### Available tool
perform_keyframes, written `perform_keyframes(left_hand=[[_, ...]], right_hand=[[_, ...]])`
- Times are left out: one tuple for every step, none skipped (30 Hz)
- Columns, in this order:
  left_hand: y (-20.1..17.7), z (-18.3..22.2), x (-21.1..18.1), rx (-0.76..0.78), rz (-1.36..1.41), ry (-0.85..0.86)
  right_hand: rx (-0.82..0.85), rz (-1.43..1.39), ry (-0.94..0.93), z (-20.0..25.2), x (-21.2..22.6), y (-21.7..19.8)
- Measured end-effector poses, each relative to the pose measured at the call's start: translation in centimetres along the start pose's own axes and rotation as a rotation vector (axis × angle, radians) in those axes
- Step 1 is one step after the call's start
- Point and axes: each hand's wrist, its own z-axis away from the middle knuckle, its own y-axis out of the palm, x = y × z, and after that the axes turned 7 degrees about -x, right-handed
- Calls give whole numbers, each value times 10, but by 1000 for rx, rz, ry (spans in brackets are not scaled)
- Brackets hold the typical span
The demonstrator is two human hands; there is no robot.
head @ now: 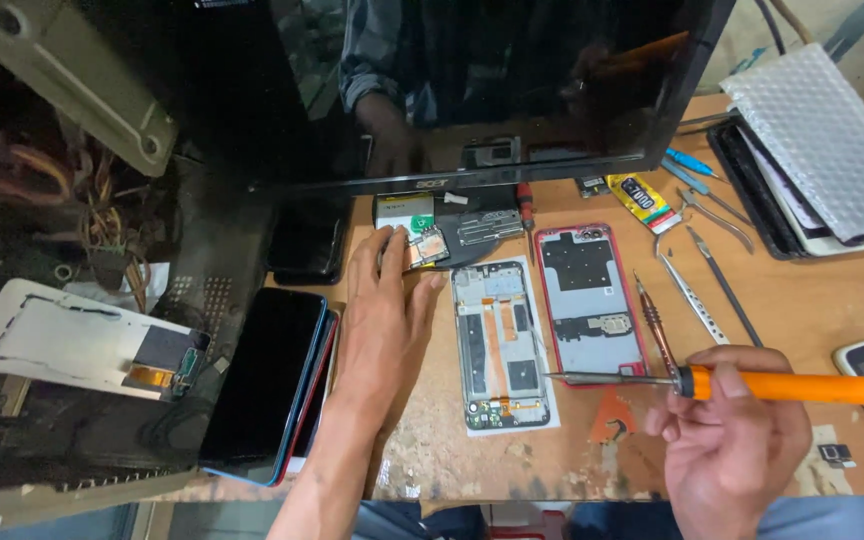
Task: Soldering components on a mobile phone motherboard using a soldering iron at a repair bench.
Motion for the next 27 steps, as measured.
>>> perform_keyframes(left_hand=[[-1,-1,-1,-16,-2,31],[-2,-3,-2,-37,-6,63],[-1,-4,-1,-37,-9,64],[-1,-5,0,-66,-33,101],[-1,-5,2,-93,-58,139],[0,-7,4,-100,-60,138],[0,-8,6,-90,-63,104],[1,-7,8,-75,-65,67],[1,-6,8,-76,-66,64],[2,-7,9,-71,-63,57],[3,-8,10,-65,-59,51],[2,-7,11,-61,-58,45],[2,-6,11,-51,-74,9],[3,-9,10,-49,-87,-24],[3,-8,10,-53,-84,-26],[2,-6,10,-80,-75,13],[2,-4,9,-107,-65,53],[2,-2,11,-100,-63,50],[1,0,11,-97,-70,59],[2,-2,11,-102,-72,78],[2,-2,13,-104,-66,86],[2,-1,13,-136,-81,112],[2,0,14,-169,-96,138],[2,1,13,-166,-85,149],[0,2,12,-160,-78,134],[-2,3,11,-158,-72,117],[-5,2,7,-160,-61,127]], right_hand=[[-6,17,-2,1,1,0],[-7,31,-7,0,2,2],[-7,28,-6,1,1,2],[-14,21,-17,1,1,3],[-21,15,-29,1,1,4],[-15,12,-30,1,2,5],[-56,56,-7,1,2,7],[-98,103,20,3,4,7],[-94,104,21,4,3,6],[-103,98,29,3,1,5],[-111,93,37,3,0,4],[-111,99,41,4,0,5],[-113,77,30,5,0,5],[-112,52,12,3,0,7],[-108,53,8,1,-1,7],[-102,34,-10,2,-1,6],[-96,15,-28,3,-2,6],[-100,20,-24,3,-3,5],[-99,32,-5,4,-2,4],[-98,36,2,1,-2,6],[-103,34,-7,-1,-3,7],[-101,23,0,0,-4,6],[-100,12,6,0,-4,5],[-111,12,-5,0,-2,5],[-67,25,-15,1,-1,5],[-18,38,-28,1,1,6],[-25,38,-41,0,3,7]])
